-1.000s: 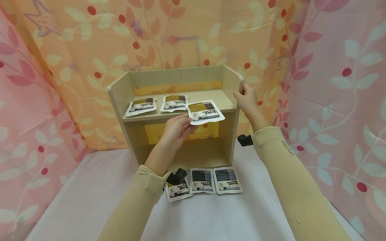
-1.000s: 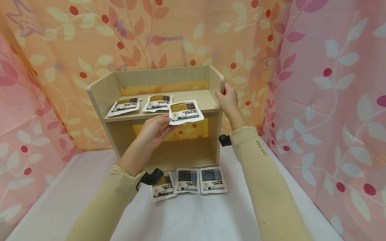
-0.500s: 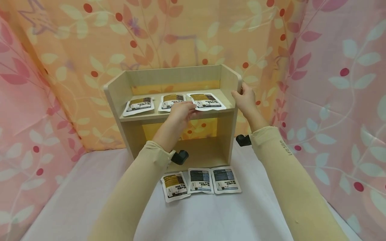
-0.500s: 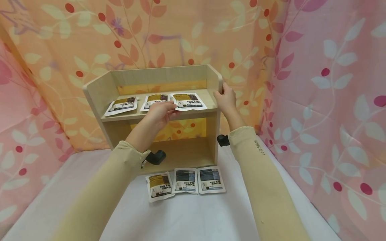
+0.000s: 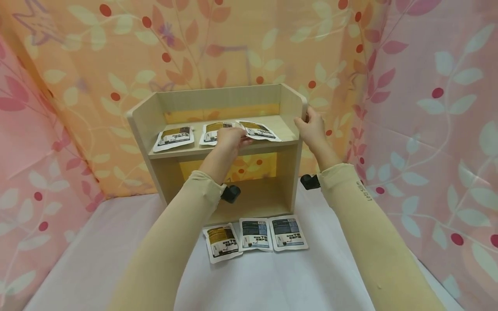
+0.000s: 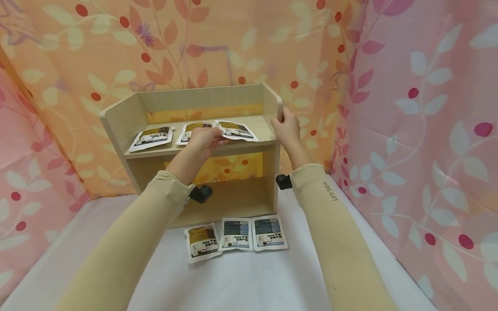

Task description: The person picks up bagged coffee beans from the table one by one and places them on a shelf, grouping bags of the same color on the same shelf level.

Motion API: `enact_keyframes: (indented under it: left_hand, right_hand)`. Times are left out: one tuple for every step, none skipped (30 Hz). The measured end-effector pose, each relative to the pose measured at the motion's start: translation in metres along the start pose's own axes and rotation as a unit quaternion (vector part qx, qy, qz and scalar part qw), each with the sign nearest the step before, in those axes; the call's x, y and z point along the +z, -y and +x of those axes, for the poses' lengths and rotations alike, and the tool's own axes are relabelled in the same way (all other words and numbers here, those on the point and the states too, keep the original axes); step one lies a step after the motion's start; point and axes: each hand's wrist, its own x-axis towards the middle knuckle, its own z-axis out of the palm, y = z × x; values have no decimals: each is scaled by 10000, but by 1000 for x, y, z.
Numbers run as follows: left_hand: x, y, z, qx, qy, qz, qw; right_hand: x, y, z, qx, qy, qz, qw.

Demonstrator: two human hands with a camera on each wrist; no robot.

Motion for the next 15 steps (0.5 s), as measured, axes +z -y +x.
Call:
enact_keyframes:
  left_hand:
    - [0, 1, 1, -24, -12, -1, 10000]
    - [0, 2, 2, -52, -21, -6, 10000]
    - [-1, 2, 3, -73, -17, -17, 10000]
    - [-1, 3, 3, -78, 3, -14, 10000]
    - [-1, 4, 4, -77, 19, 21, 10000]
    - [-2, 5, 4, -58, 24, 57, 10000]
    - [-2, 5, 4, -46, 23, 78, 10000]
    - [-2, 5, 4, -28, 27, 116, 9999]
    - [-2, 6, 4, -4, 21, 149, 9999]
    - [-2, 6, 4, 2, -12, 184, 9998]
    - [-3, 6, 4, -2, -53, 203, 9998]
    - [-3, 6, 3, -6, -98, 210, 9997]
    - [-3, 6, 3, -17, -139, 188, 9997]
    - [-2, 6, 3, -32, -190, 174, 9997]
    - [-2, 6, 3, -43, -266, 187, 9995]
  right_hand:
    - [0, 0, 0, -19, 0, -8, 10000]
    - [0, 0, 0, -31, 11, -37, 10000]
    - [0, 0, 0, -40, 13, -55, 10000]
    - [-1, 0, 0, -41, 14, -62, 10000]
    - [-1, 0, 0, -41, 16, -75, 10000]
    - [-1, 0, 0, -45, 12, -90, 9999]
    - [-1, 0, 0, -44, 12, -97, 9999]
    - [-1, 0, 0, -45, 12, -97, 9999]
    - [-1, 0, 0, -47, -2, -97, 9999]
    - [-1, 0, 0, -54, -6, -110, 9999]
    - [0, 0, 0, -61, -8, -124, 9999]
    - [0, -1, 0, -66, -6, -129, 9999]
    - [0, -1, 0, -68, -2, -126, 9999]
    - [0, -1, 0, -73, 2, -128, 9999]
    - [0, -1, 0, -75, 3, -134, 9999]
